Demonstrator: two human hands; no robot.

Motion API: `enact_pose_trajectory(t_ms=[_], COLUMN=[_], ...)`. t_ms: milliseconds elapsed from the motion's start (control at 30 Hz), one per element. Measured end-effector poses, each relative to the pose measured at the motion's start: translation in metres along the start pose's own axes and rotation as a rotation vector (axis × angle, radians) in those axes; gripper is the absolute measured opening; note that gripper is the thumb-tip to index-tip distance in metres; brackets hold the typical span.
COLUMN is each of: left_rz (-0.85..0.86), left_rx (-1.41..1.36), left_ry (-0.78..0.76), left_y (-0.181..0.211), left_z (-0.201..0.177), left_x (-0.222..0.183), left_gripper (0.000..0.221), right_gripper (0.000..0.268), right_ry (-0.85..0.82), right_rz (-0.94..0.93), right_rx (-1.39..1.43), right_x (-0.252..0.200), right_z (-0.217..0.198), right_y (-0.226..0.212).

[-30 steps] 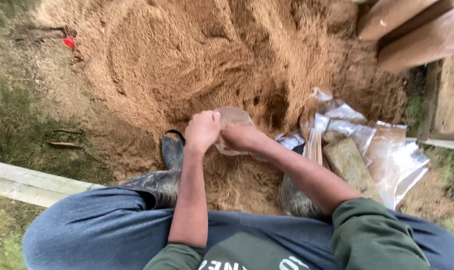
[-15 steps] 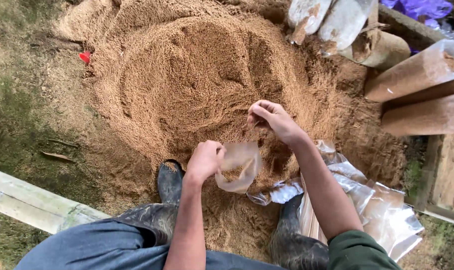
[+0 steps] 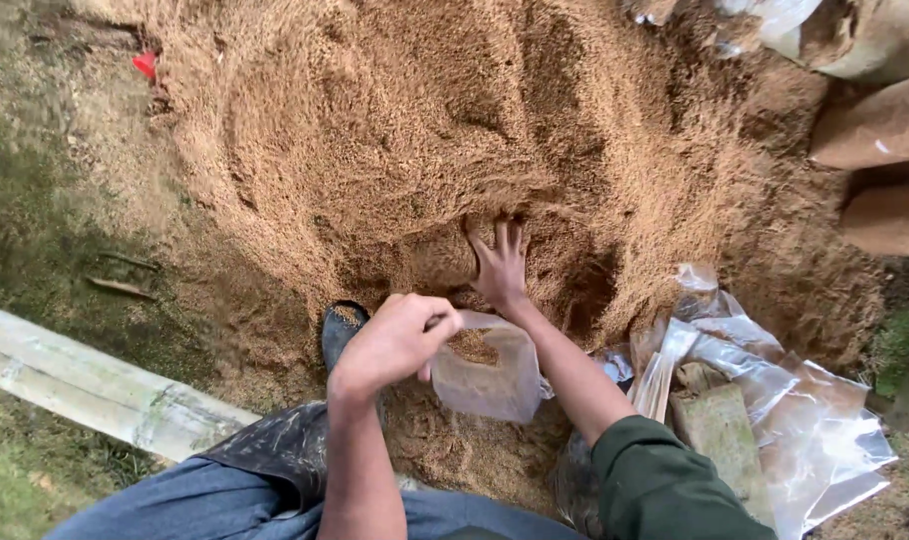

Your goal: Filling small plastic bags with grain or substrate from a large pile by hand

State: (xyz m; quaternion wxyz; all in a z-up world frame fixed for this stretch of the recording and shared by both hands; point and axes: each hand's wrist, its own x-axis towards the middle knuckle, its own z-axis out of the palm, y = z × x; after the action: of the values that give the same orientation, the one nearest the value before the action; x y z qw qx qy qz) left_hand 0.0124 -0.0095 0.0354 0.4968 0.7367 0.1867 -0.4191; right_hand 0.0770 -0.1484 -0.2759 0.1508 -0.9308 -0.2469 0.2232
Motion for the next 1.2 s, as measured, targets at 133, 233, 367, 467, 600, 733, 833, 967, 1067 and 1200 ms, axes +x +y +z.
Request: enact_pose_trajectory(t_ms=[133, 233, 367, 467, 600, 733, 833, 967, 1067, 1200], left_rz=[0.06, 0.11, 0.144, 0.259, 0.402, 0.448, 0.444, 0.469, 0.452, 0.494], left_rx=[-0.007, 0.003, -0.005, -0.05, -0.168, -0.265, -0.312, -0.301, -0.27, -0.24], left_ry=[0.222, 0.352, 0.469, 0.512, 0.591, 0.632, 0.623, 0.627, 0.608, 0.562], left_y=[-0.002, -0.005, -0.002, -0.006, -0.036, -0.054, -0.062, -0.066, -0.047, -0.045], left_z=[0.008, 0.017, 0.03, 0.028, 0.034, 0.046, 0.055, 0.056, 0.051, 0.051], left_x=[0.004, 0.014, 0.018, 0.013, 0.054, 0.085, 0.104, 0.101, 0.069, 0.06], left_gripper=[0.028, 0.03, 0.03, 0.028, 0.022, 0.018, 0.019, 0.018, 0.018, 0.019], right_gripper=[0.057, 0.037, 0.032, 0.034, 0.033, 0.039, 0.037, 0.038, 0.05, 0.036], right_ry=[0.25, 0.345, 0.261, 0.175, 0.237, 0.211, 0.149, 0.139, 0.075, -0.178], right_rz=[-0.241, -0.234, 0.025, 0.075, 0.089, 0.01, -0.101, -0.29, -0.249, -0.109], right_rx=[0.037, 0.292, 0.566, 1.005, 1.045, 1.15, 1.021, 0.676, 0.534, 0.265], right_x=[0.028, 0.045, 0.015, -0.04, -0.081, -0.114, -0.12, -0.116, -0.132, -0.131], right_z=[0.026, 0.012, -0.069, -0.172, -0.234, -0.249, -0.232, -0.198, -0.215, -0.183], right_y=[0.03, 0.052, 0.056, 0.01, -0.04, -0.066, -0.064, -0.046, -0.055, -0.054])
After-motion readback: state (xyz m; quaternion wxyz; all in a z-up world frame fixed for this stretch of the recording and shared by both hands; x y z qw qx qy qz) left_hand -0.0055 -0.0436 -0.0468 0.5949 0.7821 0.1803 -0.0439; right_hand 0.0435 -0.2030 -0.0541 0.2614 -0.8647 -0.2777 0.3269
